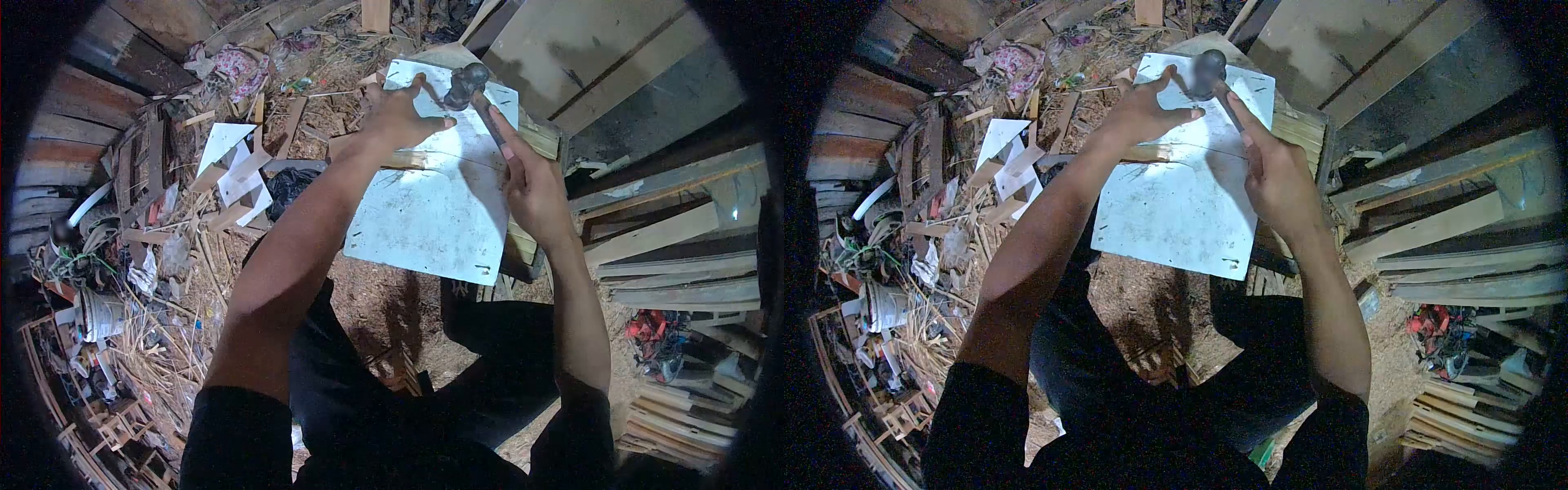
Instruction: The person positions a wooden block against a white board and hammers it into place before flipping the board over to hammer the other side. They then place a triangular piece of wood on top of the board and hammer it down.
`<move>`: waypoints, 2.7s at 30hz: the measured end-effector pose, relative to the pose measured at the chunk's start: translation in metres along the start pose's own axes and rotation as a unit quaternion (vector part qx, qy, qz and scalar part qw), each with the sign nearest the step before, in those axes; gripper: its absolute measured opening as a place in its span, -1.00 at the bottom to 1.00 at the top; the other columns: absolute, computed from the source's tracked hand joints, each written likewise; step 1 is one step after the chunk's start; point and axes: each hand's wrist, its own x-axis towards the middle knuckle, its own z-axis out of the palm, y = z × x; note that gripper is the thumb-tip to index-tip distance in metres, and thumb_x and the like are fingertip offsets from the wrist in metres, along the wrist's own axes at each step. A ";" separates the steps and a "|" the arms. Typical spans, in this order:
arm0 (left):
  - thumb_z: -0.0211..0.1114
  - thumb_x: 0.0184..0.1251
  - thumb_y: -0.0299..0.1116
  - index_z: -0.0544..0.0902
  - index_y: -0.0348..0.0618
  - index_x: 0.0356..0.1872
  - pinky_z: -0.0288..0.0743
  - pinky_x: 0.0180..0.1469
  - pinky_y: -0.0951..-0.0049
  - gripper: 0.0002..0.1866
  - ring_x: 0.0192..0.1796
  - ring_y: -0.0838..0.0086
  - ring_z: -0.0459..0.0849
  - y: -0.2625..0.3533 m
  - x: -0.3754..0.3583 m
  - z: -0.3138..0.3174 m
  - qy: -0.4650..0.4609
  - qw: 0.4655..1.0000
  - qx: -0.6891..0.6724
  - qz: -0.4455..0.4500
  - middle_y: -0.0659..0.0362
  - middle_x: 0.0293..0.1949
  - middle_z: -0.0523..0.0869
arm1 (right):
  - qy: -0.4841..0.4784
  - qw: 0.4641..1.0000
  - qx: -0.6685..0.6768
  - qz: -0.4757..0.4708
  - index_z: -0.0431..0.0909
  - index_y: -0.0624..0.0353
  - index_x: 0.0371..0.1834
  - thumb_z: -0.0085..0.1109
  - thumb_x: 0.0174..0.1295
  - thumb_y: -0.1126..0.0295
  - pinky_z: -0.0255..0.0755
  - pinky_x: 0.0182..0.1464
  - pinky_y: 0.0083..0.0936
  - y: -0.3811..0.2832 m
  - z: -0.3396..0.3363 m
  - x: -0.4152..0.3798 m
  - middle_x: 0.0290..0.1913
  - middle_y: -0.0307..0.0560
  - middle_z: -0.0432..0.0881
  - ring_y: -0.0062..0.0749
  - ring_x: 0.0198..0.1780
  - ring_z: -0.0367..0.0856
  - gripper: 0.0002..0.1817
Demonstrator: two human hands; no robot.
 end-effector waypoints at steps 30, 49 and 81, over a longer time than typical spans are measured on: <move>0.36 -0.04 0.57 0.19 -0.04 0.62 0.18 0.56 -0.04 0.28 0.60 -0.31 0.08 -0.012 -0.001 0.012 0.005 1.000 -0.006 -0.016 -0.46 0.41 0.38 | 0.041 0.999 -0.012 -0.015 0.27 -0.34 0.60 0.03 0.44 0.55 0.51 -0.27 -0.20 -0.008 -0.004 -0.005 -0.44 0.31 0.60 -0.02 -0.47 0.64 -0.30; 0.43 -0.02 0.50 0.22 0.00 0.62 0.31 0.50 -0.01 0.23 0.57 -0.37 0.12 0.002 -0.006 0.006 0.036 0.999 0.026 0.003 -0.60 0.36 0.34 | 0.066 0.997 0.033 -0.019 0.33 -0.34 0.57 -0.02 0.47 0.56 0.47 -0.24 -0.41 0.004 0.011 -0.004 -0.30 0.34 0.64 -0.21 -0.43 0.61 -0.35; 0.39 0.00 0.55 0.19 0.01 0.62 0.27 0.51 -0.10 0.24 0.60 -0.40 -0.03 -0.003 0.001 0.011 0.068 0.997 0.016 0.033 -0.63 0.43 0.19 | 0.022 1.000 0.013 0.010 0.38 -0.12 0.54 -0.04 0.56 0.48 0.50 0.21 -0.30 0.006 0.008 0.009 0.28 0.31 0.59 0.01 0.25 0.67 -0.49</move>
